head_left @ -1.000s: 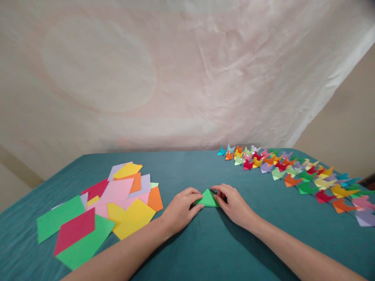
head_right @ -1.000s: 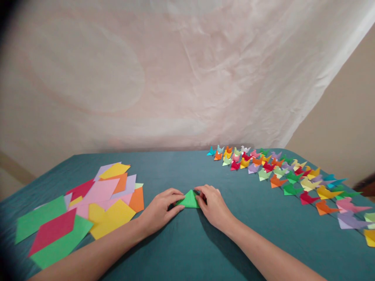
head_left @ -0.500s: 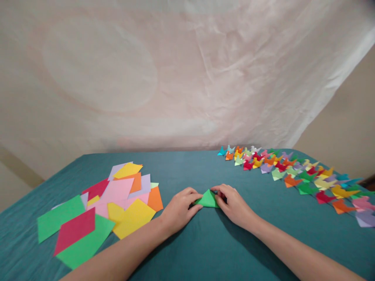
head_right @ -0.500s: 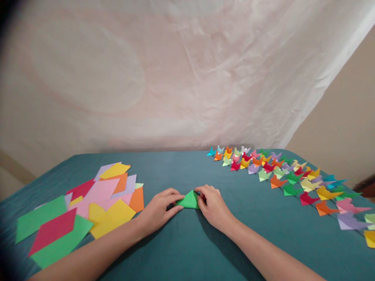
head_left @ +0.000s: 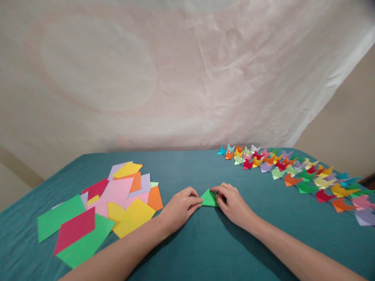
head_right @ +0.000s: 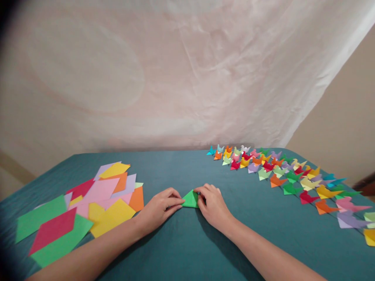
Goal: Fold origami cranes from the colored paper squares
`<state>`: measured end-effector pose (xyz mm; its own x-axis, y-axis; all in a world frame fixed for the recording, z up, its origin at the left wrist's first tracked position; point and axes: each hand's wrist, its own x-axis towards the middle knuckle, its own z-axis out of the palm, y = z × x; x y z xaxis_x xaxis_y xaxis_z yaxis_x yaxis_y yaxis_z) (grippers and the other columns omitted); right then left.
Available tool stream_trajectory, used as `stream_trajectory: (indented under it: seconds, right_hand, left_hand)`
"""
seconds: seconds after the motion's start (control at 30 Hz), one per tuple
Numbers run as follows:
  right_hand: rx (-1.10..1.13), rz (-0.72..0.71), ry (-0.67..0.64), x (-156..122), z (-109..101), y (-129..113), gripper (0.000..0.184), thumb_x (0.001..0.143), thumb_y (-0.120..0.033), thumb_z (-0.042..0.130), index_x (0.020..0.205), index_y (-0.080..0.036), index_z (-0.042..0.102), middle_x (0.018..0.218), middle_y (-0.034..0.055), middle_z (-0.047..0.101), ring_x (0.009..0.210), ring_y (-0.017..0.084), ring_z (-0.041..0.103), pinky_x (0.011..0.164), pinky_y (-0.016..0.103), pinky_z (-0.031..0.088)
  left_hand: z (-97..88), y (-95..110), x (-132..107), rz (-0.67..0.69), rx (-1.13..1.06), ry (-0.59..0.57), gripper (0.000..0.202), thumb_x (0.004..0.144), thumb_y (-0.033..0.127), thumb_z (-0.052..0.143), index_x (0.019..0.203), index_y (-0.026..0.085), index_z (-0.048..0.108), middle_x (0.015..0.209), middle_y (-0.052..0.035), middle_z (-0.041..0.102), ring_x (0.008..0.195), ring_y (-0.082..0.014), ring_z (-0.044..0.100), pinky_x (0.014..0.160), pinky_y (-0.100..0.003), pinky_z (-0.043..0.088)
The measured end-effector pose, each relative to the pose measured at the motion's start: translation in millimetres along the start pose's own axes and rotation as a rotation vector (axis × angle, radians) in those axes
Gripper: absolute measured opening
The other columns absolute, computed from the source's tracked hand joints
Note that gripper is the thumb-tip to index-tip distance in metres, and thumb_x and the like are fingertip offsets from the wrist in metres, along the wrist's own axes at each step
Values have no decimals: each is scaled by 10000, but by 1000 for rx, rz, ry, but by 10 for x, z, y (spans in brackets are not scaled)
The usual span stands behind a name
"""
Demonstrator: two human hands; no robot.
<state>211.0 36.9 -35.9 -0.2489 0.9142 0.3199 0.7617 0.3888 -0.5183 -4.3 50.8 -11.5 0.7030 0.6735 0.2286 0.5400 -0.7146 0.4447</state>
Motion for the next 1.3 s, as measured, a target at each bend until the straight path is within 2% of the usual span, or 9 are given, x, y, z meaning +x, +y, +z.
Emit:
stream_trajectory:
  seconds: [0.23, 0.37, 0.47, 0.7, 1.03, 1.3]
  right_hand:
    - [-33, 19, -2, 2, -13, -33, 240, 801, -102, 457, 951, -191, 622, 825, 32, 569, 789, 174, 496, 712, 296, 349]
    - [-33, 18, -4, -3, -9, -30, 229, 812, -111, 458, 946, -195, 623, 820, 29, 568, 793, 175, 495, 716, 296, 346]
    - [-37, 21, 0, -7, -4, -20, 227, 816, -118, 463, 951, -203, 624, 819, 26, 563, 792, 175, 493, 720, 298, 345]
    - [-55, 12, 12, -6, 15, -8, 257, 812, -114, 466, 988, -213, 626, 828, 28, 559, 808, 181, 494, 723, 304, 347]
    - [-45, 14, 31, -25, -8, -10, 236, 808, -107, 459, 955, -192, 623, 851, 40, 574, 818, 184, 508, 735, 315, 369]
    - [150, -27, -83, -62, -172, 123, 215, 814, -122, 464, 936, -185, 629, 801, 34, 568, 758, 159, 532, 709, 294, 421]
  left_hand:
    - [-30, 27, 3, 72, 176, -19, 241, 911, 230, 428, 1037, 196, 631, 1017, -76, 587, 921, -176, 542, 812, -306, 445]
    - [-32, 117, -6, 172, 257, -75, 275, 928, 246, 394, 1151, 203, 550, 1168, -71, 576, 1083, -210, 497, 904, -370, 392]
    - [-21, 171, -19, 214, 255, -128, 361, 932, 333, 384, 1264, 208, 455, 1302, -61, 499, 1209, -218, 416, 995, -388, 316]
    - [-30, 161, -31, 204, 226, -219, 446, 940, 415, 320, 1330, 209, 380, 1391, -60, 400, 1290, -201, 339, 1062, -377, 233]
    - [-54, 134, -25, 211, 171, -257, 460, 945, 404, 301, 1359, 206, 339, 1422, -73, 344, 1315, -204, 298, 1077, -385, 225]
    - [-84, 161, -4, 195, 152, -278, 446, 943, 392, 313, 1351, 215, 354, 1419, -65, 350, 1307, -207, 313, 1074, -385, 227]
